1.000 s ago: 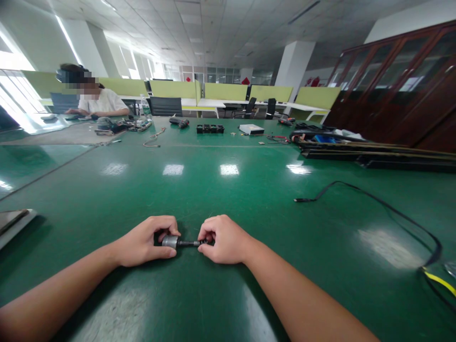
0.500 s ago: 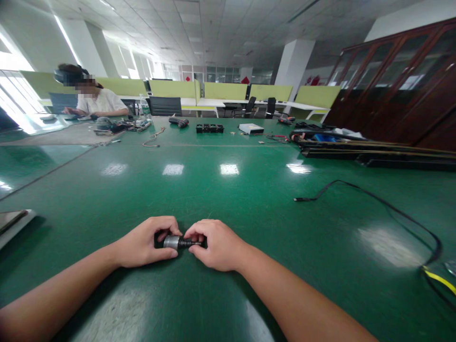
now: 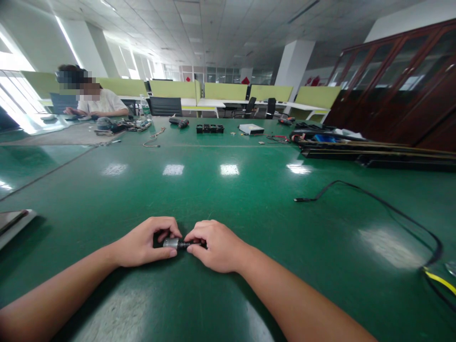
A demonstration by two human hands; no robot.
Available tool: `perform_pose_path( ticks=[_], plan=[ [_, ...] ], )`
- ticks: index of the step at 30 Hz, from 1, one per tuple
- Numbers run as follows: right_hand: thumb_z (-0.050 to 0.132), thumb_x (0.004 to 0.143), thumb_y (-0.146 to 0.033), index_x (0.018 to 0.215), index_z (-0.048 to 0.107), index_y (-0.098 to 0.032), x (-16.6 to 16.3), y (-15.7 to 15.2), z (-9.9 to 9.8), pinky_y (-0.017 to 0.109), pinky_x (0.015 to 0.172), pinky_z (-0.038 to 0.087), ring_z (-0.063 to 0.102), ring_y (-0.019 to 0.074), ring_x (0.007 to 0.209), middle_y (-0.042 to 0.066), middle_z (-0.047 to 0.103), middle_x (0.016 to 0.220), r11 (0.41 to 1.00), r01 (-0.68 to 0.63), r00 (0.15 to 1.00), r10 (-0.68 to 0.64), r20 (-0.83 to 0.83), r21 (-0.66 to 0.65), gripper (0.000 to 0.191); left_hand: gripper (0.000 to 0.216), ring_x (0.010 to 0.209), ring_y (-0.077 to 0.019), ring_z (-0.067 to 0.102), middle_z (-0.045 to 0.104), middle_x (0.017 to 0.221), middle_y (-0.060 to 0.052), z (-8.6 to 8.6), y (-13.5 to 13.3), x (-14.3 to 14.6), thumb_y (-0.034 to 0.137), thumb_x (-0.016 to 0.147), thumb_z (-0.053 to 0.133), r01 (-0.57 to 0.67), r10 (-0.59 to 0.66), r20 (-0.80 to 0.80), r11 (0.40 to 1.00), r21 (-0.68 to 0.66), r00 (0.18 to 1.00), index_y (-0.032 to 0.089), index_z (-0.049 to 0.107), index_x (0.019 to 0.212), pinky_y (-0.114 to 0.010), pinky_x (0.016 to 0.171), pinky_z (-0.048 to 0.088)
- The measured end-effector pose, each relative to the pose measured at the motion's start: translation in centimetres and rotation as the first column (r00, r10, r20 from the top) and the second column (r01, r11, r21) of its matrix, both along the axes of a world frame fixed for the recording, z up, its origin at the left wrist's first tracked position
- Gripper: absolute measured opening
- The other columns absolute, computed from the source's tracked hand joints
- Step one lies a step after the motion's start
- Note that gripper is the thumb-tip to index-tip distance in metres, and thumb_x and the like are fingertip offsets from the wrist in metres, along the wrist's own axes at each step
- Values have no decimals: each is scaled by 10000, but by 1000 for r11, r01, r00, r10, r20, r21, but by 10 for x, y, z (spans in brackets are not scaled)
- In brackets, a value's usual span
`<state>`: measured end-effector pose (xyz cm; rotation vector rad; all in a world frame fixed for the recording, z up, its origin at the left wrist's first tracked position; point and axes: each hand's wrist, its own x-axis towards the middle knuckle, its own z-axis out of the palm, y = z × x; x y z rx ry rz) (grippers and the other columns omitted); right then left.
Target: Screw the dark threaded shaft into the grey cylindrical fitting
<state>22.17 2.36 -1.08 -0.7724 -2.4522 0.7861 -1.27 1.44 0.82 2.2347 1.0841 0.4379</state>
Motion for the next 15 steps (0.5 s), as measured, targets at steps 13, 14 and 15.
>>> perform_pose_path(
  ticks=[13, 14, 15],
  plan=[
    [710, 814, -261, 1001, 720, -187, -1, -1, -1, 296, 750, 419, 577, 166, 765, 23, 655, 820, 999, 5, 1000, -6, 26, 47, 201, 224, 676, -141, 507, 580, 769, 14, -1, 0, 0, 328, 741, 735, -22, 23, -42, 999, 23, 999, 168, 668, 883, -234, 610, 356],
    [714, 810, -263, 1006, 719, -187, -1, -1, -1, 297, 754, 420, 579, 167, 768, 24, 656, 824, 999, 6, 1000, -7, 27, 48, 210, 223, 674, -140, 505, 576, 766, 15, -2, 0, 0, 328, 740, 737, -20, 21, -40, 1000, 24, 999, 168, 666, 879, -234, 609, 354],
    [716, 807, -262, 1013, 718, -186, -1, -1, -1, 297, 757, 421, 580, 167, 771, 24, 657, 827, 999, 7, 1000, -9, 28, 48, 219, 222, 674, -140, 504, 573, 764, 17, -2, 0, 0, 329, 740, 738, -18, 19, -39, 1000, 23, 999, 168, 666, 876, -233, 609, 353]
  ],
)
